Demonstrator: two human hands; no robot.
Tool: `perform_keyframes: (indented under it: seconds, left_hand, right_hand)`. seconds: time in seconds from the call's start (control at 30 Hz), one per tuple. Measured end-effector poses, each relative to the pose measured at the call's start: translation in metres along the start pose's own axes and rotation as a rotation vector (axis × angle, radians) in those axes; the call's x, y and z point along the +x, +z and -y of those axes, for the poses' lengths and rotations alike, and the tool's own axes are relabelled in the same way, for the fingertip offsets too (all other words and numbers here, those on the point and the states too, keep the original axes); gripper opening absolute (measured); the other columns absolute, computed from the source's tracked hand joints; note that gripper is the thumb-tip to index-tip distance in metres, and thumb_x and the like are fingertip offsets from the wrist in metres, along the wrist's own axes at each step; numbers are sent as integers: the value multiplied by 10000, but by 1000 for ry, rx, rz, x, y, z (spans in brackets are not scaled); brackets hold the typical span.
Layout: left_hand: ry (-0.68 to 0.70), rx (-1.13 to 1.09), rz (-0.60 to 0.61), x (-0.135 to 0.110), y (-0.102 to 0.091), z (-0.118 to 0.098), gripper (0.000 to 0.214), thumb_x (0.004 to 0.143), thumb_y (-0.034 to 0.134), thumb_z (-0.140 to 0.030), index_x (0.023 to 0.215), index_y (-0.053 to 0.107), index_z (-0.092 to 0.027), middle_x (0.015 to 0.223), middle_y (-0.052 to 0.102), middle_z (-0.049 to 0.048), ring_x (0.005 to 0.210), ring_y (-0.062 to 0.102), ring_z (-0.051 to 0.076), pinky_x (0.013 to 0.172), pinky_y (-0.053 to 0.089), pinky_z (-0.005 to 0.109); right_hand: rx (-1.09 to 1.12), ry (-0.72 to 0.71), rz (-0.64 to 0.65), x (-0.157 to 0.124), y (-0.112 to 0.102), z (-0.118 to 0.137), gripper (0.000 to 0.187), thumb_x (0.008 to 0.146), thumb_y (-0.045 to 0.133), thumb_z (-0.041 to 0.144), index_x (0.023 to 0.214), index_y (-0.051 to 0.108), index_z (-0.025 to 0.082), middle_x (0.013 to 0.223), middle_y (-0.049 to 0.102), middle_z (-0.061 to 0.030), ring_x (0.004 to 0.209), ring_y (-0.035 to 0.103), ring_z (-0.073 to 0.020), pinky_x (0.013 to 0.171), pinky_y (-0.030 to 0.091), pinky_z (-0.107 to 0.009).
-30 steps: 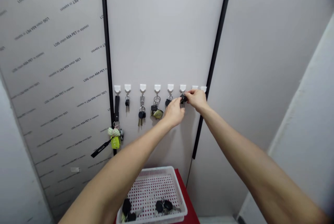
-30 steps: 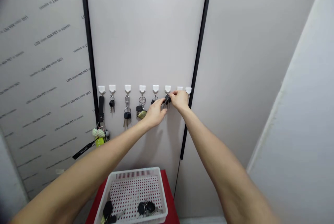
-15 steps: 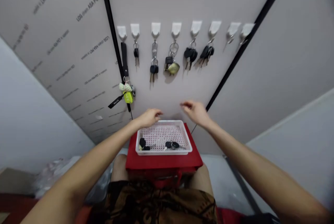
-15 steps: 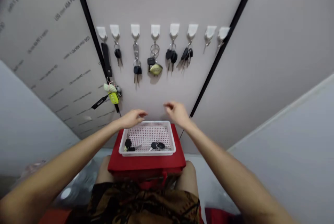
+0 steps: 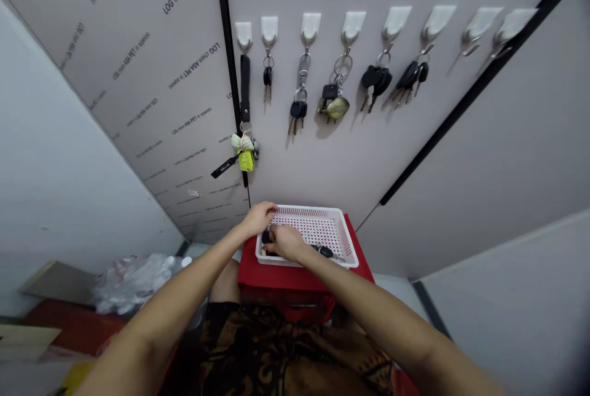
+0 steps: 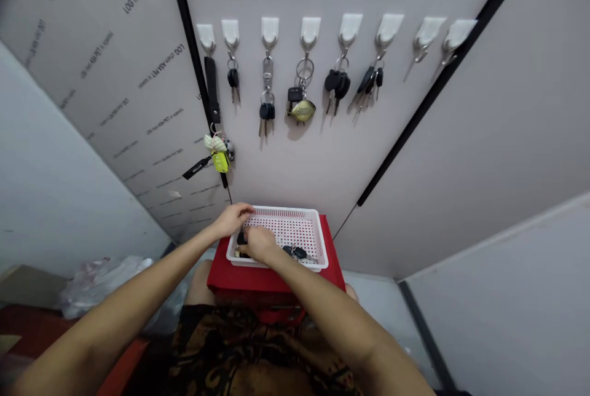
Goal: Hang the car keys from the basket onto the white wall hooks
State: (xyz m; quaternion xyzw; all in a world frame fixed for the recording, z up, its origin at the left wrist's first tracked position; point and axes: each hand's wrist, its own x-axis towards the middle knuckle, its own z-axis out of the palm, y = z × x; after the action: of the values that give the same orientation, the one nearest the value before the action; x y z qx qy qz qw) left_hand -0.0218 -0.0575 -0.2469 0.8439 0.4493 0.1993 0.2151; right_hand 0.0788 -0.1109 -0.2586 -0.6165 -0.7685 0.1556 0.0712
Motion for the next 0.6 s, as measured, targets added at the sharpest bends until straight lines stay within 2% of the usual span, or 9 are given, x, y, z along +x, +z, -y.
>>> perform_keyframes:
  seconds: [0.13,0.23,0.43,0.5,0.6]
  left_hand:
    - [-20,-49,-22,1,1,1,240,644,363,-115,803,541,-140,832,557,41,768,487,121,732,365,236]
    - [-43,-204,-19,0,0,0,218,647,367,-136,779,540,-138,804,559,36,755,485,121,728,359,242]
    - [-137,-861,2,4,-5,-21,262,685,355,-311,772,513,-120,748,551,28,694,487,105,655,374,225]
    - [-151,-989,19,9,-5,-35,248,659,406,-318,776,509,-125,733,545,18,671,483,96,625,371,211]
    - [-130,-1100,37,20,-3,-60,231,600,493,-293,767,500,-132,709,539,1,629,477,81,593,364,197]
  right_hand:
    - [110,-193,-18,2,3,-7,138,584,473,169,684,563,203,681,577,2,633,503,-108,577,346,-199]
    - [228,-259,-62,4,-4,-14,106,589,456,138,593,557,170,629,565,7,607,490,-90,589,348,-186]
    - [855,-31,-219,5,-54,-34,120,611,445,253,594,484,141,450,451,47,414,407,-60,447,344,-190]
    - [1001,21,-274,2,-72,-40,127,586,469,267,580,467,141,431,440,57,398,406,-54,443,351,-192]
    - [1105,78,-375,-5,-97,-50,130,550,502,260,565,456,139,427,447,60,390,416,-51,441,363,-197]
